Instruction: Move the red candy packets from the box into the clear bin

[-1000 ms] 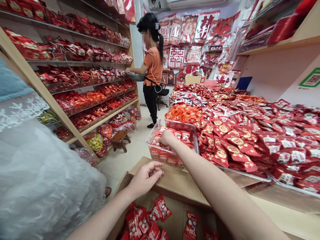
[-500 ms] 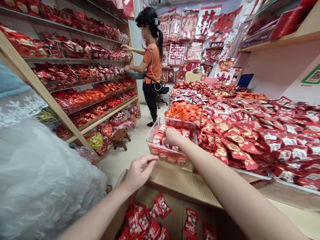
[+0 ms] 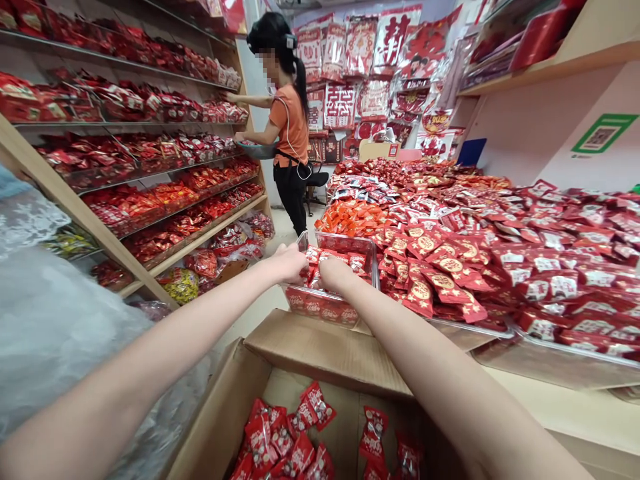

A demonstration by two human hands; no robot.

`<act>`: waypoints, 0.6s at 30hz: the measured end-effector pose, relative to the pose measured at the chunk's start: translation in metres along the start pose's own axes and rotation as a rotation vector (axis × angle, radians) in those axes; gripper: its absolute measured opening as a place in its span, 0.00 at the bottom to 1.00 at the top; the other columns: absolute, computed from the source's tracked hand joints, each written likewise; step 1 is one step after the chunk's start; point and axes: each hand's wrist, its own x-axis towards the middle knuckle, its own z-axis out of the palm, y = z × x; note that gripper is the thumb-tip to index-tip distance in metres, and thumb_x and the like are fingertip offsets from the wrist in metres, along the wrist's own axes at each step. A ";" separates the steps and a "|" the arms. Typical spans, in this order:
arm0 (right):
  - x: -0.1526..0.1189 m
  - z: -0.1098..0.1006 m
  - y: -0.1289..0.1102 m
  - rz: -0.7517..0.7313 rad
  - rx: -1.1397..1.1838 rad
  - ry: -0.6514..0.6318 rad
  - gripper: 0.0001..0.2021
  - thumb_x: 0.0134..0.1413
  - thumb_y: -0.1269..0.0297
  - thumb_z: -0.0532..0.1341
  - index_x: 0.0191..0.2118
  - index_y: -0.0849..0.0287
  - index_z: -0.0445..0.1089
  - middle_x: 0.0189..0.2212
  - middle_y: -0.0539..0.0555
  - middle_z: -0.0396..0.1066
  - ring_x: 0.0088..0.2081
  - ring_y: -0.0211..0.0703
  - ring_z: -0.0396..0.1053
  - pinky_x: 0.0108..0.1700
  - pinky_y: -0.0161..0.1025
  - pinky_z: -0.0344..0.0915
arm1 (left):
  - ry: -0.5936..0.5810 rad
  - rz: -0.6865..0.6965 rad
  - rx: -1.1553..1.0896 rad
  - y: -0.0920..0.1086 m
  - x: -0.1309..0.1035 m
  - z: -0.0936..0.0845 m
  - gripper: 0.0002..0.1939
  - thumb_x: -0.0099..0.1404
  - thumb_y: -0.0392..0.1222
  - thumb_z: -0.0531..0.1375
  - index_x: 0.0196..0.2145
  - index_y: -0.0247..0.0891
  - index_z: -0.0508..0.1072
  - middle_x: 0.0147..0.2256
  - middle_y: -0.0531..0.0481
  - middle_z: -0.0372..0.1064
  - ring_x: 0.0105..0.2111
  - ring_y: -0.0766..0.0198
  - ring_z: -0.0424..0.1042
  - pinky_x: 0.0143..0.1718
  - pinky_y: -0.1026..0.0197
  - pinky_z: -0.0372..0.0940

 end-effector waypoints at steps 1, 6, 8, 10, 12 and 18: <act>0.000 0.001 0.000 0.000 0.005 0.006 0.13 0.43 0.62 0.61 0.35 0.64 0.70 0.37 0.61 0.67 0.35 0.45 0.68 0.35 0.34 0.62 | -0.012 0.014 0.020 0.000 0.001 0.001 0.08 0.40 0.39 0.65 0.23 0.38 0.74 0.28 0.43 0.66 0.39 0.49 0.59 0.39 0.53 0.51; 0.005 0.006 0.004 -0.020 0.046 0.029 0.12 0.41 0.65 0.62 0.34 0.66 0.71 0.35 0.62 0.68 0.33 0.47 0.68 0.34 0.35 0.62 | -0.049 0.054 0.085 -0.003 0.004 0.003 0.05 0.44 0.40 0.63 0.22 0.38 0.73 0.27 0.44 0.67 0.39 0.51 0.59 0.40 0.52 0.50; 0.005 0.002 0.008 -0.028 0.071 0.064 0.13 0.40 0.65 0.62 0.35 0.66 0.71 0.36 0.62 0.67 0.34 0.46 0.68 0.35 0.35 0.62 | -0.057 0.050 0.097 -0.003 0.005 0.003 0.05 0.44 0.40 0.62 0.22 0.39 0.73 0.28 0.44 0.67 0.39 0.51 0.59 0.40 0.52 0.50; -0.005 -0.010 0.010 -0.030 0.091 0.128 0.14 0.43 0.65 0.61 0.38 0.65 0.69 0.39 0.62 0.66 0.37 0.46 0.67 0.39 0.34 0.60 | -0.065 0.045 0.101 -0.003 0.005 0.003 0.05 0.44 0.40 0.62 0.23 0.39 0.73 0.29 0.45 0.68 0.40 0.52 0.59 0.40 0.53 0.50; -0.030 -0.028 0.007 -0.047 0.142 0.239 0.13 0.48 0.64 0.57 0.40 0.64 0.68 0.40 0.59 0.66 0.40 0.44 0.65 0.42 0.34 0.59 | -0.069 0.043 0.101 -0.002 0.005 0.003 0.05 0.43 0.39 0.63 0.23 0.40 0.73 0.31 0.46 0.68 0.41 0.52 0.59 0.41 0.53 0.50; -0.168 -0.020 -0.020 -0.423 0.732 0.009 0.06 0.48 0.67 0.57 0.32 0.54 0.70 0.25 0.45 0.71 0.26 0.33 0.67 0.27 0.27 0.61 | -0.075 0.052 0.075 -0.003 0.008 0.002 0.05 0.45 0.35 0.61 0.24 0.40 0.73 0.28 0.48 0.70 0.36 0.54 0.65 0.41 0.52 0.51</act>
